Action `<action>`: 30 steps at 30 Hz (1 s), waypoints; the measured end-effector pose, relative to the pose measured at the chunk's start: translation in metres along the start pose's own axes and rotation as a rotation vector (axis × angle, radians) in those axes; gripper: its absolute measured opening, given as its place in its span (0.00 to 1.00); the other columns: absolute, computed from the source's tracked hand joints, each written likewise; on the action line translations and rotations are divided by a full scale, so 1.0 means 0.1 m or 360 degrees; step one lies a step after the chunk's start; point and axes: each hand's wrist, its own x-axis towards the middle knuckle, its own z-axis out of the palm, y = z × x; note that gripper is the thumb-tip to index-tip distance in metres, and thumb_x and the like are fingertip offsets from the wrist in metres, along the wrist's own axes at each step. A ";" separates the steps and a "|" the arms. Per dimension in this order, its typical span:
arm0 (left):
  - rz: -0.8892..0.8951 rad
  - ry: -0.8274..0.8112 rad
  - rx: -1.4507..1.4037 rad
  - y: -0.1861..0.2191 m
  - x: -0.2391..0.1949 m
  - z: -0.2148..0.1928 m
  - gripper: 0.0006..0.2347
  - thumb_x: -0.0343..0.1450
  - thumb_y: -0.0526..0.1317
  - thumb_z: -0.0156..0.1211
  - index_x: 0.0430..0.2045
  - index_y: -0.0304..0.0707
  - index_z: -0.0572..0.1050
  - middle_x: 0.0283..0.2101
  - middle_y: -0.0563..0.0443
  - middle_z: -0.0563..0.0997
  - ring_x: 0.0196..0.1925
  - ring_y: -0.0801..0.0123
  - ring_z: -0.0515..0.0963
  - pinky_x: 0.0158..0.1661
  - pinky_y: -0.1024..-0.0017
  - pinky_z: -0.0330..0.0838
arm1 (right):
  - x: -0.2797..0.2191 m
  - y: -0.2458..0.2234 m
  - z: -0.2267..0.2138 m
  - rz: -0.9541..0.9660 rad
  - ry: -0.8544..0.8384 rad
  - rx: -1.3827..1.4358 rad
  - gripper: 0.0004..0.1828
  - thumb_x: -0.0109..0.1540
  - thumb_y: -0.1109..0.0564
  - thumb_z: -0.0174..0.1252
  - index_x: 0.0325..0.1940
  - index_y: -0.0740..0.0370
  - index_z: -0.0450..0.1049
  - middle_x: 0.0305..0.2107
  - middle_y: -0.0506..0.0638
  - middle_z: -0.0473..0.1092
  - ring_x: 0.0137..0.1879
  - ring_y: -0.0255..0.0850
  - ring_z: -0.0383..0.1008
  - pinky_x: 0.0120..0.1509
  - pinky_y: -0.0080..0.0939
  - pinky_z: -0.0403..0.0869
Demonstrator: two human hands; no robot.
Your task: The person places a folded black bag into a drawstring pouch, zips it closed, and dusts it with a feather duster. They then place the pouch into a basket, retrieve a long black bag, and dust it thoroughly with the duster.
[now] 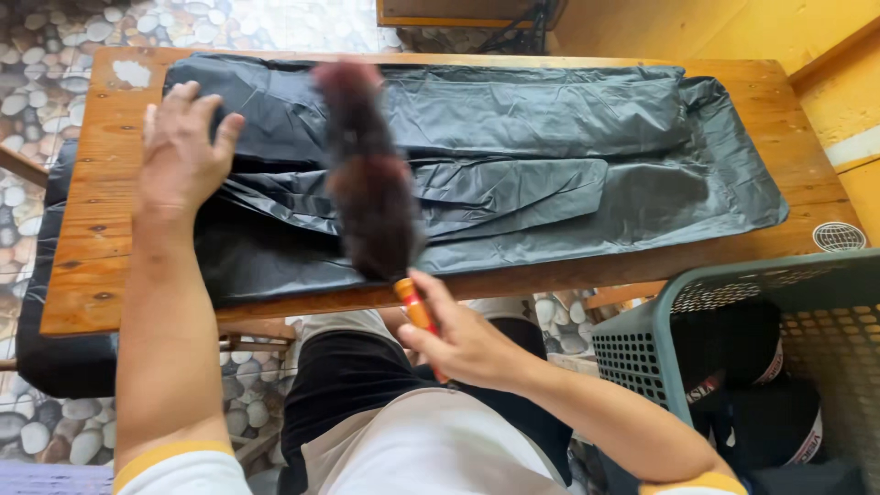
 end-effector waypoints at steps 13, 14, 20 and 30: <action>-0.0226 0.0503 -0.0289 -0.82 -0.02 0.42 0.16 0.83 0.47 0.49 0.53 0.29 0.71 0.53 0.34 0.76 0.56 0.39 0.73 0.53 0.47 0.64 | 0.58 0.02 0.51 -0.0209 0.0234 0.0046 0.36 0.66 0.47 0.50 0.78 0.41 0.51 0.15 0.43 0.64 0.14 0.34 0.67 0.20 0.35 0.71; -0.0214 0.0495 -0.0234 -0.99 0.02 0.53 0.14 0.83 0.46 0.51 0.49 0.29 0.70 0.50 0.31 0.75 0.53 0.36 0.71 0.52 0.47 0.63 | 0.58 0.10 0.53 -0.0335 0.0023 0.0408 0.35 0.67 0.51 0.52 0.78 0.45 0.52 0.21 0.46 0.63 0.14 0.32 0.62 0.18 0.30 0.67; -0.0325 0.0470 -0.0232 -0.66 -0.06 0.33 0.14 0.78 0.43 0.53 0.52 0.30 0.69 0.50 0.33 0.74 0.55 0.39 0.70 0.54 0.48 0.62 | 0.37 0.53 0.18 -0.0496 0.0200 0.1181 0.37 0.66 0.58 0.54 0.79 0.52 0.53 0.28 0.50 0.65 0.15 0.28 0.58 0.13 0.24 0.57; -0.0036 0.0693 -0.0215 -0.38 -0.13 0.06 0.17 0.76 0.37 0.63 0.55 0.22 0.70 0.58 0.27 0.68 0.63 0.38 0.66 0.63 0.49 0.58 | 0.13 0.72 -0.74 -0.0590 0.1673 0.1239 0.33 0.70 0.55 0.44 0.80 0.55 0.47 0.32 0.50 0.64 0.17 0.31 0.58 0.22 0.29 0.56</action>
